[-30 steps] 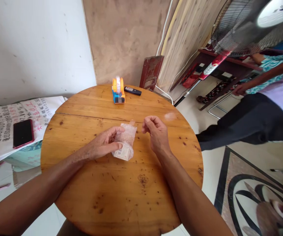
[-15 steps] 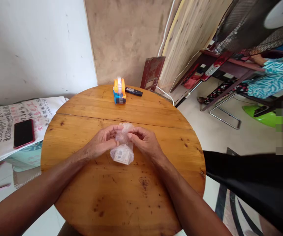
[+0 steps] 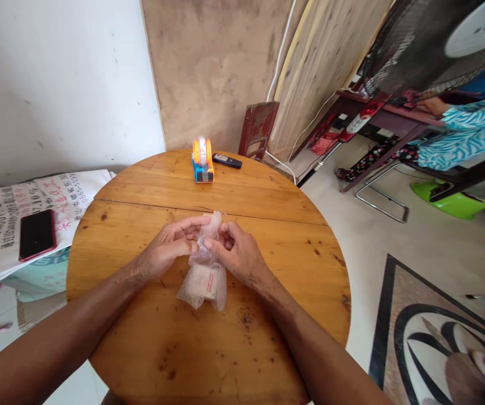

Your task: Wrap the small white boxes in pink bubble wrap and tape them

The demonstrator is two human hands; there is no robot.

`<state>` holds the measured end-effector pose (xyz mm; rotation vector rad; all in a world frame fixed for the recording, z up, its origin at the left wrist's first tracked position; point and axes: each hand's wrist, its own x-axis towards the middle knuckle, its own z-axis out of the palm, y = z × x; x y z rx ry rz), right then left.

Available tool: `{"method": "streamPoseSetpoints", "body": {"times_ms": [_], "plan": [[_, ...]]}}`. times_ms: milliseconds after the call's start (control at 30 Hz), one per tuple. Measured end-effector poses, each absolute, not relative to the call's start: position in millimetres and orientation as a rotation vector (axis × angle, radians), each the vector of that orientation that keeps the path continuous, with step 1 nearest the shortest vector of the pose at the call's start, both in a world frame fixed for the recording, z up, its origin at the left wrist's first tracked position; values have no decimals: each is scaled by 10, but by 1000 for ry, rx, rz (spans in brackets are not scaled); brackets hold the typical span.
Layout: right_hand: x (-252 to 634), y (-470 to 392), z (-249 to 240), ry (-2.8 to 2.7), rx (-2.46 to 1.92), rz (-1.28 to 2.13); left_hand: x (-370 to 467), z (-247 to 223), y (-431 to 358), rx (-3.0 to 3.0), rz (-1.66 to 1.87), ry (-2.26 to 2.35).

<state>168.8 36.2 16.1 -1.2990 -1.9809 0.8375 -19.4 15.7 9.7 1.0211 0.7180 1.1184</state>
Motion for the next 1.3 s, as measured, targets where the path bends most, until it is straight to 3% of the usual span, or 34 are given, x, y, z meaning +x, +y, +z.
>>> {"method": "streamPoseSetpoints", "body": {"times_ms": [200,600,900,1067,1300], "plan": [[1703,406,128,-1851,-1233,892,-176,109,131,982,1089,613],[1748,513,161,-948,-1027,1585,-197,170,250,715,1385,884],[1757,529,150,-947,-980,1686,-183,55,222,1312,1536,1369],[1751,485,201,-1096,-913,1785,-172,65,159,1523,1275,1404],[1694,436,218,-1241,-927,1791,-140,-24,206,1469,1224,1278]]}}
